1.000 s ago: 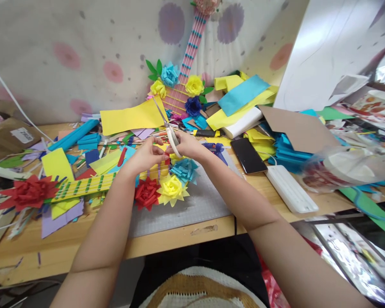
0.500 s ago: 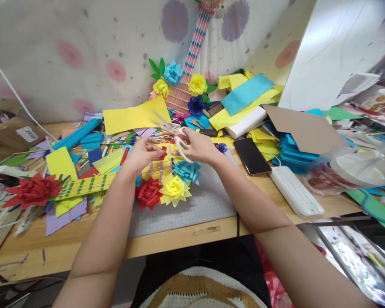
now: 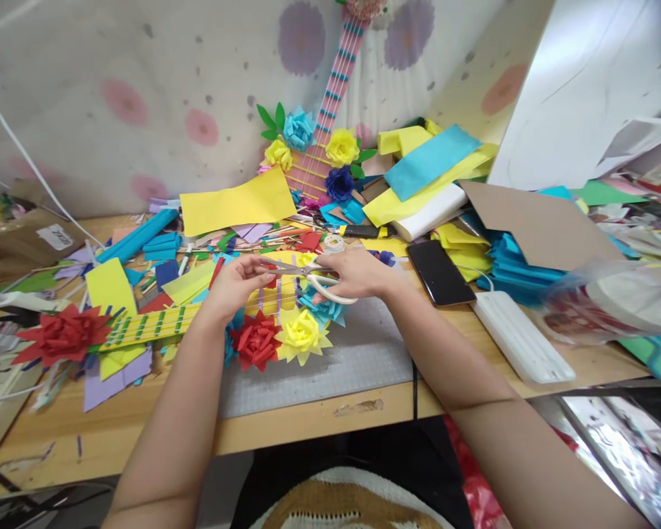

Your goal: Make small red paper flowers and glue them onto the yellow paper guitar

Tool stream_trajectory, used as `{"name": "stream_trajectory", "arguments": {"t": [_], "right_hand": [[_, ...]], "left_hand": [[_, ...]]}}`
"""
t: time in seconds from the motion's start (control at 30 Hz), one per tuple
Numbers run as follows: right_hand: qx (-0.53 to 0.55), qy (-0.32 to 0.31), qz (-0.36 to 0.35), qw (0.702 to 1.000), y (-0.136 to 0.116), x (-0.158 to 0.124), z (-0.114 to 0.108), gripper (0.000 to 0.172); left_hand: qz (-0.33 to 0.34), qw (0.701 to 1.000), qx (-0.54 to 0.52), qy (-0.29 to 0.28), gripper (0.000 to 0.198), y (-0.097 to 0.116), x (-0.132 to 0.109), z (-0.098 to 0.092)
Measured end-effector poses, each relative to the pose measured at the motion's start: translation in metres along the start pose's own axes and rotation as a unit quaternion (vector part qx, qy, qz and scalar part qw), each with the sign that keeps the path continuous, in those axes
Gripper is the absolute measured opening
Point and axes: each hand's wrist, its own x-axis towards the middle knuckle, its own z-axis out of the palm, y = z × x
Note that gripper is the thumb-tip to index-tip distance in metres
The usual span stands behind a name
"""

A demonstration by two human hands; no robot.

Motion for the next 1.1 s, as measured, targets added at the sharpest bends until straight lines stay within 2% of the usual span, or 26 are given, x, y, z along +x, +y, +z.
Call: {"name": "stream_trajectory", "arguments": {"t": [0.27, 0.67, 1.1], "right_hand": [[-0.022, 0.003, 0.003, 1.0, -0.006, 0.0008, 0.0025, 0.069], [-0.03, 0.017, 0.01, 0.999, -0.004, 0.0027, 0.0074, 0.068], [-0.028, 0.017, 0.008, 0.999, -0.0023, 0.002, 0.0073, 0.068]], "left_hand": [[0.001, 1.0, 0.004, 0.012, 0.037, -0.0033, -0.0022, 0.0058], [0.004, 1.0, -0.017, -0.005, 0.038, -0.0044, -0.0008, 0.0059], [-0.003, 1.0, -0.02, 0.001, 0.035, -0.0036, -0.0016, 0.007]]}}
